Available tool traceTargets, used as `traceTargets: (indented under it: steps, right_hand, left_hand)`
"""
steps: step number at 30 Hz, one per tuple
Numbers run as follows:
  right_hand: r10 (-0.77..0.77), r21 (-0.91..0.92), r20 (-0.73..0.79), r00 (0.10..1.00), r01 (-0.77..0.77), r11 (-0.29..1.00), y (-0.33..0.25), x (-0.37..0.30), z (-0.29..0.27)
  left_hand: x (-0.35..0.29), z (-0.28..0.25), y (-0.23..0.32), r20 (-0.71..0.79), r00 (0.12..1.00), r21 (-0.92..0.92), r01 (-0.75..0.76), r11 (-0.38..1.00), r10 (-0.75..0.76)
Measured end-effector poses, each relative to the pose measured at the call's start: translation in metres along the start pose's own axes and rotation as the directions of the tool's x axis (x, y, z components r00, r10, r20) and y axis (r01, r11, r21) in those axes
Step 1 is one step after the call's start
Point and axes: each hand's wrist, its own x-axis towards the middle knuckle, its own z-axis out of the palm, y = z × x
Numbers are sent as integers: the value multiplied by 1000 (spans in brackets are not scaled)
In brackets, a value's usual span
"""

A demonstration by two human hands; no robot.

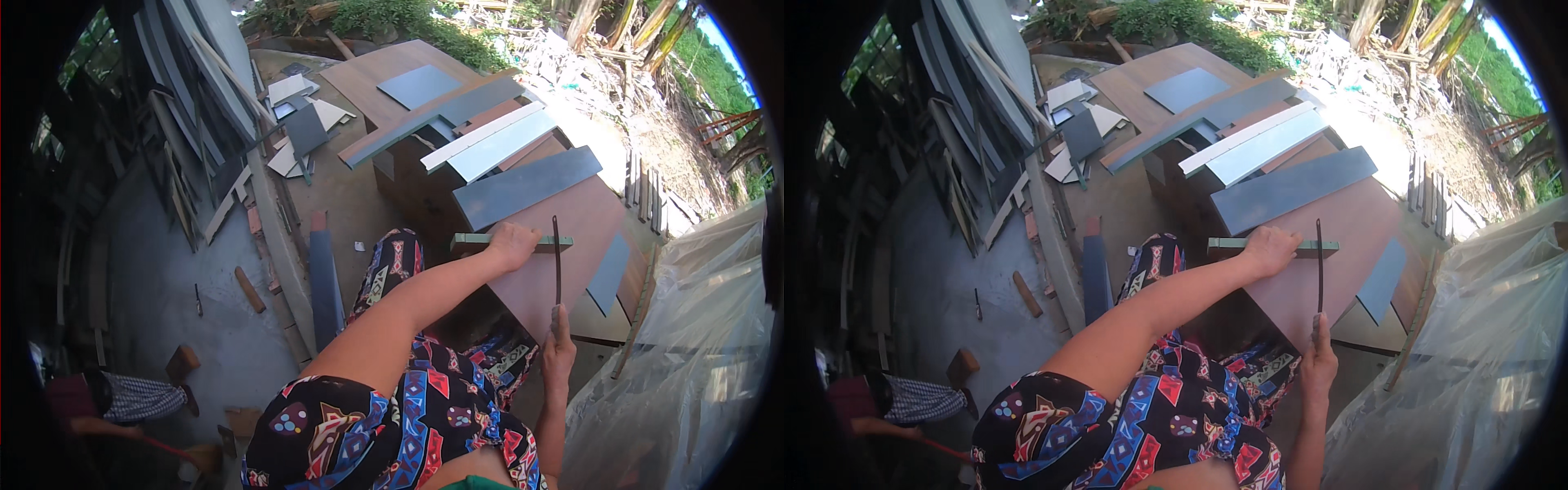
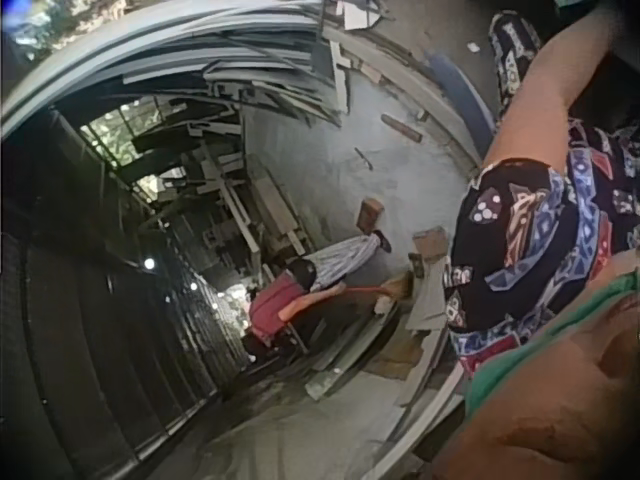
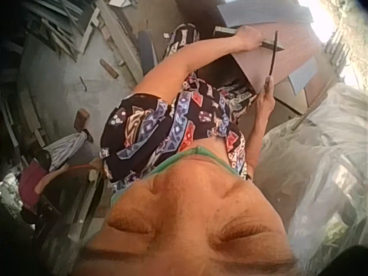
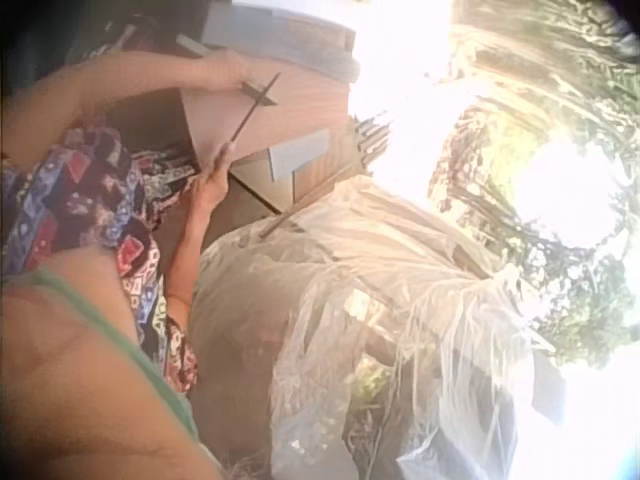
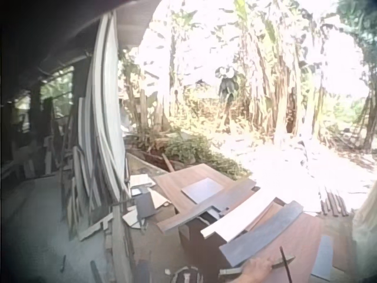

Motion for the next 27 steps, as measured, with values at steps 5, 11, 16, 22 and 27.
traceTargets:
  steps: [5, 11, 16, 22, 27]
  right_hand:
    - [-19, -5, 46, 999, 19, 1000, 2, 72, 25]
    - [147, 22, 72, 986, -149, 989, 5, 113, 38]
    - [17, 140, -7, 1000, -16, 990, 25, 53, 34]
    - [38, 42, -36, 999, -37, 998, 7, -12, 22]
    - [124, -17, -2, 992, -124, 992, 4, 18, 18]
  left_hand:
    - [-3, 1, -4, -3, 1000, 23, 23, 999, -23]
    - [-5, -1, 0, 10, 1000, 34, 12, 999, -12]
    - [-5, -4, -2, 46, 999, -6, 15, 1000, -14]
    - [-4, -6, -1, 58, 998, -2, 6, 1000, -6]
    - [-4, -2, -4, 50, 999, 4, 12, 1000, -12]
